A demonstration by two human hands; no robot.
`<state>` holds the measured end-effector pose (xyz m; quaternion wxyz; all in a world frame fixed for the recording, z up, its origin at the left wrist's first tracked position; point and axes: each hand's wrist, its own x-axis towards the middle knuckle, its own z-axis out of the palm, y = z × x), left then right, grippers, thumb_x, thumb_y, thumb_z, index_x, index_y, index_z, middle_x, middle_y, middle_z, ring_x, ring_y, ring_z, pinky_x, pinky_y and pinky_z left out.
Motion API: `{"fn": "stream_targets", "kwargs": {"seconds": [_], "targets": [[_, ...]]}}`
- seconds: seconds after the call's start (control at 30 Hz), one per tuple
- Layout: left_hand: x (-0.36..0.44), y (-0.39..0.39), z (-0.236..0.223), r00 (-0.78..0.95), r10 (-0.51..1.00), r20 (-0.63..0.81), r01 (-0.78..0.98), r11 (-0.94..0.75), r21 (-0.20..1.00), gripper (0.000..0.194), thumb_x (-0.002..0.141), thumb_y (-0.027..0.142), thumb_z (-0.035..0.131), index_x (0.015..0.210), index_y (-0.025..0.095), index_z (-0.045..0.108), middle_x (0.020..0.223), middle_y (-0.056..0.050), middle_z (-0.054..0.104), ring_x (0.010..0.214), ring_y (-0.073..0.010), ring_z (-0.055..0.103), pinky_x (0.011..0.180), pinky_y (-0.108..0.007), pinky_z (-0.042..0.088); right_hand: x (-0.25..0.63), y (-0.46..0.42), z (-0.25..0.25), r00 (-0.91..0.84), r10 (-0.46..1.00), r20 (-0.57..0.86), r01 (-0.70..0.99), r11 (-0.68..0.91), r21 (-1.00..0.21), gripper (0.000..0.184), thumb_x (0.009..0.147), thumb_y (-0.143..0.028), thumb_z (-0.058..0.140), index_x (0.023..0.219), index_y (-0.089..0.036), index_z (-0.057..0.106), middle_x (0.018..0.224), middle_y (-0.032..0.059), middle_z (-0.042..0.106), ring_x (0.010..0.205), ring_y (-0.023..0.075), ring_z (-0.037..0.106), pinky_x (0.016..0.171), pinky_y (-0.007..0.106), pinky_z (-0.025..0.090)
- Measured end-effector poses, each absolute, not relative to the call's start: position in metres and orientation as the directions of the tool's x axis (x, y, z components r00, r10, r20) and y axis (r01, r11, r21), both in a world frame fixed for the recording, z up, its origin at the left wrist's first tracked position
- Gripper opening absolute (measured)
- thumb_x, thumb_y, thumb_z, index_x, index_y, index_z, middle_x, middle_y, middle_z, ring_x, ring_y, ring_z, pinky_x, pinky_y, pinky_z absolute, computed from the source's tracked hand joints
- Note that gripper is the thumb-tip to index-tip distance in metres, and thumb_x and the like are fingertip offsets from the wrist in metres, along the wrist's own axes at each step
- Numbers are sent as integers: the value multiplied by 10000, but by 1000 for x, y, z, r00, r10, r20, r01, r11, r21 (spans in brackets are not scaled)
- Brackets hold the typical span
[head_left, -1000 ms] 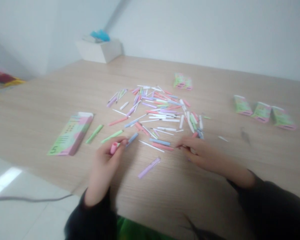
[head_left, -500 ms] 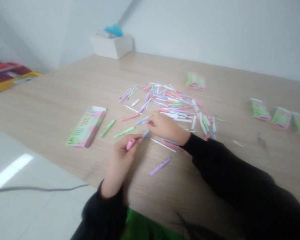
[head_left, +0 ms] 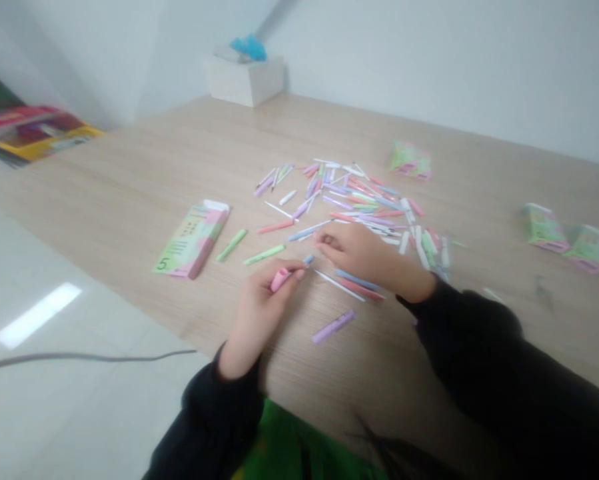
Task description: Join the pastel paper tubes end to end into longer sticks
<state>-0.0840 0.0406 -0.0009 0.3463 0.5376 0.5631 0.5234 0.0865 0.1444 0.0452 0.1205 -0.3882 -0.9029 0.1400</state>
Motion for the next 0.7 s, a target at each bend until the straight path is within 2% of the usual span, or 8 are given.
{"fn": "stream_targets", "kwargs": {"seconds": [0.1,0.2,0.33,0.53,0.7], "targets": [[-81,39,2,-145,976,161,198,-131,972,119,857,266,701,891,207,798,962,-43,816,941,-232,737,913,-340,550,108,124,65,-688,707,165,547,654,-522,144,913,-189,565,890,-167,705,844,39,729,785,172,644,709,269,425],[-77,36,6,-96,982,165,165,-147,975,119,861,272,709,886,206,804,955,-47,816,910,-224,737,861,-322,556,123,104,76,-690,691,218,482,662,-573,154,923,-196,552,886,-194,701,865,29,729,802,170,645,723,275,441],[-67,30,8,-24,985,172,126,-168,978,130,880,280,704,907,209,810,965,-48,813,918,-224,734,866,-324,553,132,89,78,-682,676,281,464,696,-548,180,940,-188,517,884,-204,687,909,41,730,849,182,649,759,291,453],[-52,17,6,1,987,160,109,-159,981,157,905,279,691,975,217,818,1034,-50,813,991,-217,727,958,-327,527,139,77,79,-702,648,296,472,734,-489,216,959,-173,494,858,-192,684,851,47,713,826,181,635,758,290,442],[-43,12,8,68,982,176,115,-183,976,181,925,301,682,1027,228,813,1066,-44,810,985,-205,726,935,-311,531,153,64,81,-703,638,315,488,755,-438,210,969,-159,507,851,-169,681,847,54,697,820,174,619,752,283,438]]}}
